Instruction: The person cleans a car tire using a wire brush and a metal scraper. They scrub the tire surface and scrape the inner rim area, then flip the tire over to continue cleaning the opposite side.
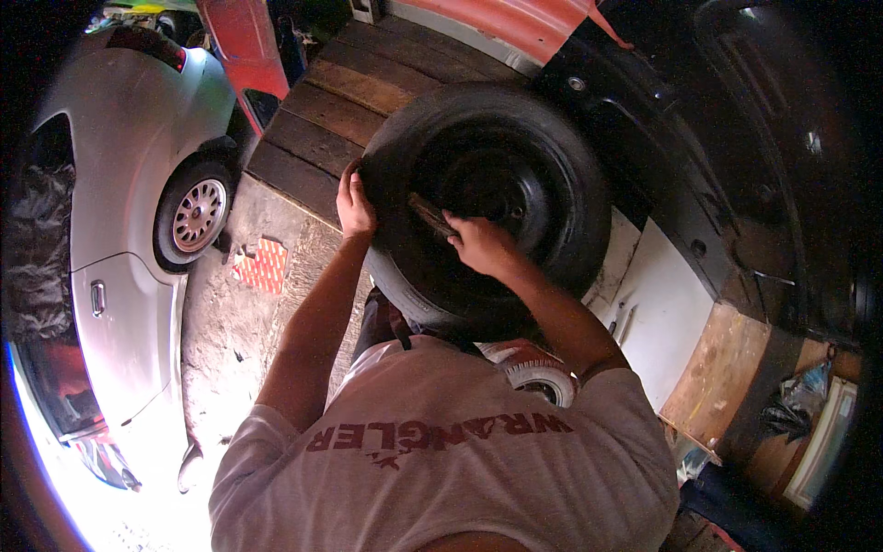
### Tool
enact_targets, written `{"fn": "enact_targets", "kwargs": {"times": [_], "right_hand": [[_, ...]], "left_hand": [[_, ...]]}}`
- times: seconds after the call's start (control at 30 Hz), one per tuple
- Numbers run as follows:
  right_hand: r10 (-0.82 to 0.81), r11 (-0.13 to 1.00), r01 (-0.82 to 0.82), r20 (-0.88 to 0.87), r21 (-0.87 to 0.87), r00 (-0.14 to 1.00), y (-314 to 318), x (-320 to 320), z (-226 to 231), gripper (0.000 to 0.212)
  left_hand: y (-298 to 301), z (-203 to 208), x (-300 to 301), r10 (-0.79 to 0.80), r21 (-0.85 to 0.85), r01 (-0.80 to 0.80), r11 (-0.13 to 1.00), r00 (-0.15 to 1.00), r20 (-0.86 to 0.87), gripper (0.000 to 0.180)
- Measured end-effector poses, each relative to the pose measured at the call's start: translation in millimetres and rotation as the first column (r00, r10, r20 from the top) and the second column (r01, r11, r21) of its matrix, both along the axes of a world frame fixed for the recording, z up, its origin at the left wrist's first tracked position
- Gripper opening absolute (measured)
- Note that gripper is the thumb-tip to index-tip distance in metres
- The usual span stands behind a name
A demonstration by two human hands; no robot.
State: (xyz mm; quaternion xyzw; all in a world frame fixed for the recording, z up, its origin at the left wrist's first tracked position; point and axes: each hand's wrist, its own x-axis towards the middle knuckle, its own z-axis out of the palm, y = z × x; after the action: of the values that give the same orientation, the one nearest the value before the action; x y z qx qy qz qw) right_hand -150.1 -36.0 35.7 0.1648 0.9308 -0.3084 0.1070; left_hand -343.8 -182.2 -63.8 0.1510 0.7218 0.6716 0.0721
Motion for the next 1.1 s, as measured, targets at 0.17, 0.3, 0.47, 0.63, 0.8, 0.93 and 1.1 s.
{"fn": "enact_targets", "kwargs": {"times": [0.17, 0.3, 0.47, 0.63, 0.8, 0.93, 1.1], "right_hand": [[-0.335, 0.942, 0.334, -0.179, -0.037, 0.925, 54, 20, 0, 0.050], [-0.441, 0.854, 0.487, -0.243, 0.182, 0.864, 83, 14, -20, 0.049], [-0.349, 0.936, 0.353, -0.107, 0.019, 0.931, 35, -21, -6, 0.051], [-0.338, 0.904, 0.374, -0.190, 0.206, 0.922, 62, 8, -24, 0.055], [-0.371, 0.889, 0.413, -0.218, 0.199, 0.903, 54, 4, 1, 0.053], [-0.254, 0.915, 0.332, -0.315, 0.228, 0.915, 10, 4, -12, 0.054], [-0.499, 0.825, 0.548, -0.280, 0.137, 0.820, 72, 28, -2, 0.054]], "left_hand": [[2, 13, 4, 0.006, -0.047, -0.009, 0.999, 0.998, -0.057, 0.045], [9, 8, -6, -0.088, -0.309, 0.031, 0.950, 0.981, -0.172, 0.047], [46, 27, -11, -0.205, -0.455, 0.080, 0.887, 0.951, -0.231, 0.055], [45, 24, -12, -0.246, -0.452, 0.090, 0.887, 0.922, -0.298, 0.057], [47, 30, -8, -0.228, -0.437, 0.067, 0.897, 0.917, -0.328, 0.055], [44, 18, -13, -0.182, -0.361, 0.048, 0.931, 0.920, -0.348, 0.052], [45, 28, -9, -0.195, -0.305, 0.101, 0.947, 0.935, -0.297, 0.048]]}}
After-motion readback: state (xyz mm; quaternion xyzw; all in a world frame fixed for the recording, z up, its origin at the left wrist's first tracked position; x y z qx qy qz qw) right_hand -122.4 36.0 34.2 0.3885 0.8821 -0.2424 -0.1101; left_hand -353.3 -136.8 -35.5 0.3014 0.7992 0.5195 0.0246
